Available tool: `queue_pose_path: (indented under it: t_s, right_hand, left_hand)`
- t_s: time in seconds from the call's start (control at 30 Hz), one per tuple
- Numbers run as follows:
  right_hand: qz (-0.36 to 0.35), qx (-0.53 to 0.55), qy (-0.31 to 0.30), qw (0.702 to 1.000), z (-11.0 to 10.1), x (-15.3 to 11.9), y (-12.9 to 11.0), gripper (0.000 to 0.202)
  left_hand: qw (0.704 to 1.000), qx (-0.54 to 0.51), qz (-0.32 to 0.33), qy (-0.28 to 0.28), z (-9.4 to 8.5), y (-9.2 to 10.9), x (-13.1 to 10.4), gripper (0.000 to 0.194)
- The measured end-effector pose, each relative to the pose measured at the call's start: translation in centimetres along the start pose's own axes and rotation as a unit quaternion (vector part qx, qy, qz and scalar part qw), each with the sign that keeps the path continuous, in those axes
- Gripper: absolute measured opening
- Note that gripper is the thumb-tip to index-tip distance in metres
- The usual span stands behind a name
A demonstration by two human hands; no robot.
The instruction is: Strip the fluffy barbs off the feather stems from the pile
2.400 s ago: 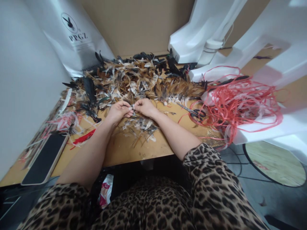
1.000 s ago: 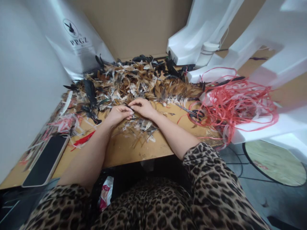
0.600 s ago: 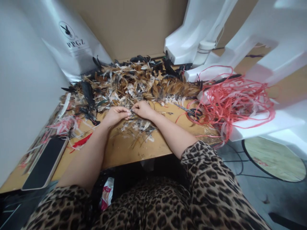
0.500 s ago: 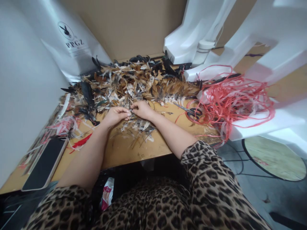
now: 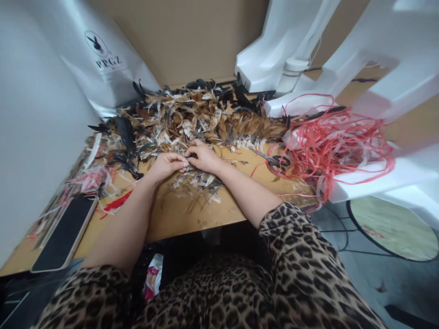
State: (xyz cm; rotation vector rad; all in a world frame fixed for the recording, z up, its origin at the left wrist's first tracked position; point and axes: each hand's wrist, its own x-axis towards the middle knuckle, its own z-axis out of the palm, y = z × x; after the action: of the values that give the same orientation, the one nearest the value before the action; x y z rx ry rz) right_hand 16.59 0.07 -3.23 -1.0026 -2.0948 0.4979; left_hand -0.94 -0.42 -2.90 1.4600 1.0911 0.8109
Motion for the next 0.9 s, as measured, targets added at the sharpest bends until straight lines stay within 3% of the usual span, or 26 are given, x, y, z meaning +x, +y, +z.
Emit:
queue_pose_path:
  t_s: [0.33,0.67,0.9]
  right_hand:
    - [0.05,0.054,-0.018,0.997,-0.2,0.3,0.3,0.01]
    - [0.023,0.048,-0.084,0.995,-1.2,0.2,-0.2,0.014]
    - [0.062,0.069,-0.056,0.994,-0.8,0.3,-0.4,0.021]
  left_hand:
    - [0.999,-0.03,-0.034,0.015,-0.3,0.1,0.1,0.027]
    - [0.99,-0.099,-0.083,0.062,-0.5,0.3,0.1,0.026]
    - [0.992,-0.099,-0.062,0.047,-0.2,0.3,0.1,0.03]
